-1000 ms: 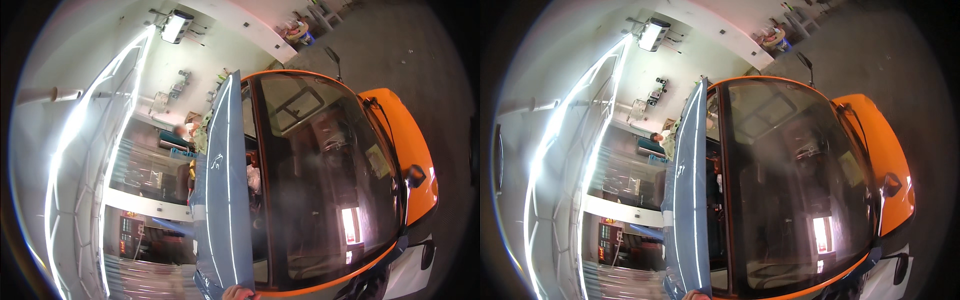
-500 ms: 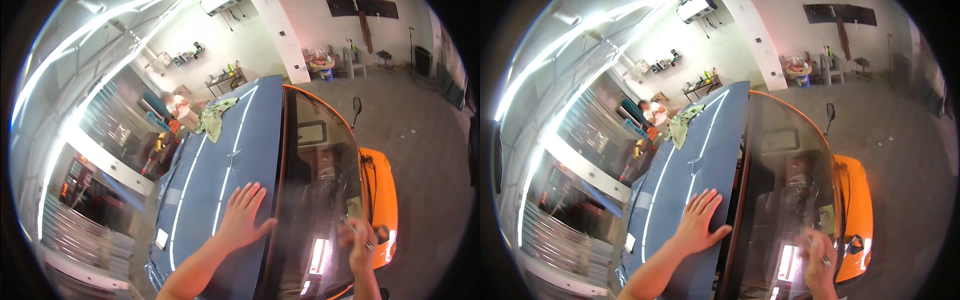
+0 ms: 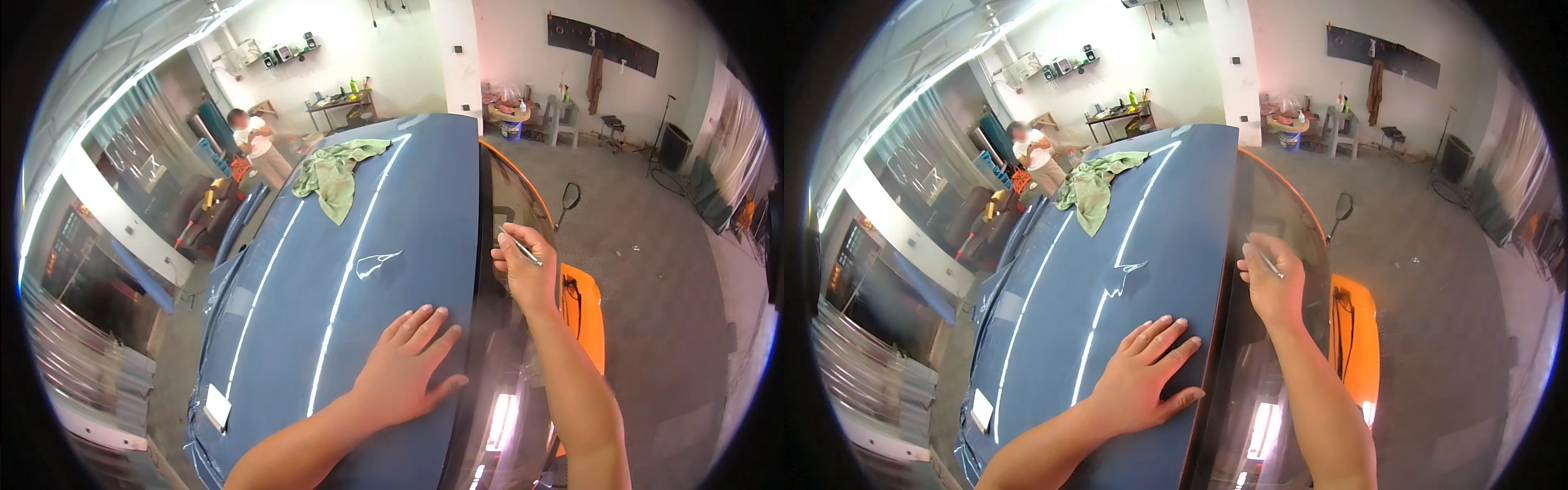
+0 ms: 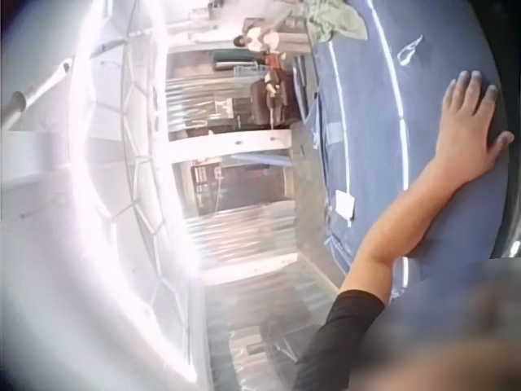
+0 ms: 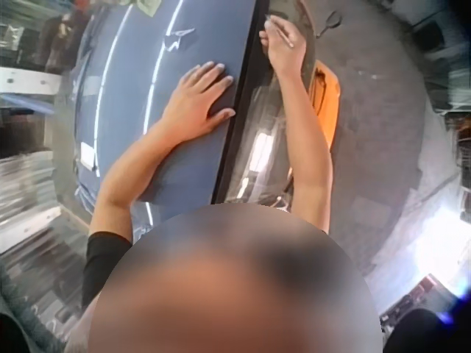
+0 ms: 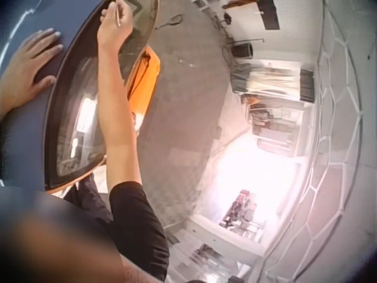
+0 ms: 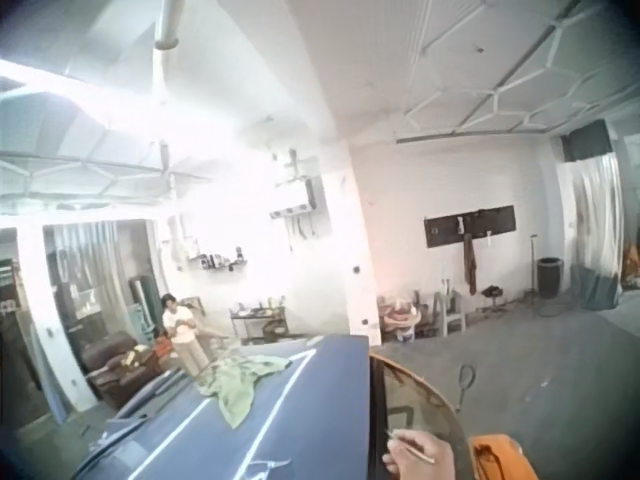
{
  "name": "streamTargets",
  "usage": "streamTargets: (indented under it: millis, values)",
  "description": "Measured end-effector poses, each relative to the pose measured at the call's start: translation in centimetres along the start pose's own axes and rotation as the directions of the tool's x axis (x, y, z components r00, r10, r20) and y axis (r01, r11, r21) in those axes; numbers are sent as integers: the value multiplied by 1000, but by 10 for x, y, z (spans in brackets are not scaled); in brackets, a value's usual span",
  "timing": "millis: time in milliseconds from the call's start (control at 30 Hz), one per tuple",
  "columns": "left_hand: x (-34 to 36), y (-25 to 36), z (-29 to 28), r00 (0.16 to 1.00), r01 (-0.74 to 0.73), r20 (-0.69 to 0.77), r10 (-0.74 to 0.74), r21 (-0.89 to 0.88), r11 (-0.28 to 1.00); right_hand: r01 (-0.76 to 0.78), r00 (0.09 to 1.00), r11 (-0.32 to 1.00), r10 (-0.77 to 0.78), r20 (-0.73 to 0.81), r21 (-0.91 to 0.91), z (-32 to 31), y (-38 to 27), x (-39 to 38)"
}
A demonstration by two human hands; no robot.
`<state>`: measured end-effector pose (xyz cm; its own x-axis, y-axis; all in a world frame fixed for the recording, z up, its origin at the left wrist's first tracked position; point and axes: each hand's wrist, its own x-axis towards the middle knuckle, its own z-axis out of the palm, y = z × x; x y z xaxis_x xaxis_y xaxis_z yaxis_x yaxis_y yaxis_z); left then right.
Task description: The person applies a blue vinyl wrap to the hood of an orange car. They use a utility knife to trim the edges and a heat gun to smooth the material and conform it to the surface. The person also uses a squeegee to press the wrap firmly against the hood.
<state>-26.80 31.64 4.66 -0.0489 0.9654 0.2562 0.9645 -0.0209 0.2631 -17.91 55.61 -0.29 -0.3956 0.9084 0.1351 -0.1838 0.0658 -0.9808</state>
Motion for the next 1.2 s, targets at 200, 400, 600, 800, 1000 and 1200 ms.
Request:
streamTargets:
  millis: [200, 400, 600, 800, 1000, 1200]
  values:
    - [-2, -2, 1, 1000, 5, -1, -5, -42, 999, -78, 996, 974, 86, 28, -214, 1, 4, 18]
    - [-5, -3, 2, 1000, 14, 1, -14, -79, 997, 3, 997, 923, 27, 73, -384, 9, 0, 30]
    - [-6, -3, 2, 1000, 16, -6, -17, -117, 993, -144, 986, 977, 155, 63, -154, 16, -11, 29]
    - [-5, -3, 1, 1000, 13, -19, -16, -140, 990, -157, 984, 971, 169, 55, -183, 22, -17, 31]
    - [-6, -1, 0, 999, 14, -29, -18, -144, 989, -160, 986, 958, 166, 7, -239, 27, -16, 28]
    - [-7, -1, 2, 999, 19, -36, -24, -150, 989, -141, 990, 962, 138, -28, -236, 32, -16, 24]
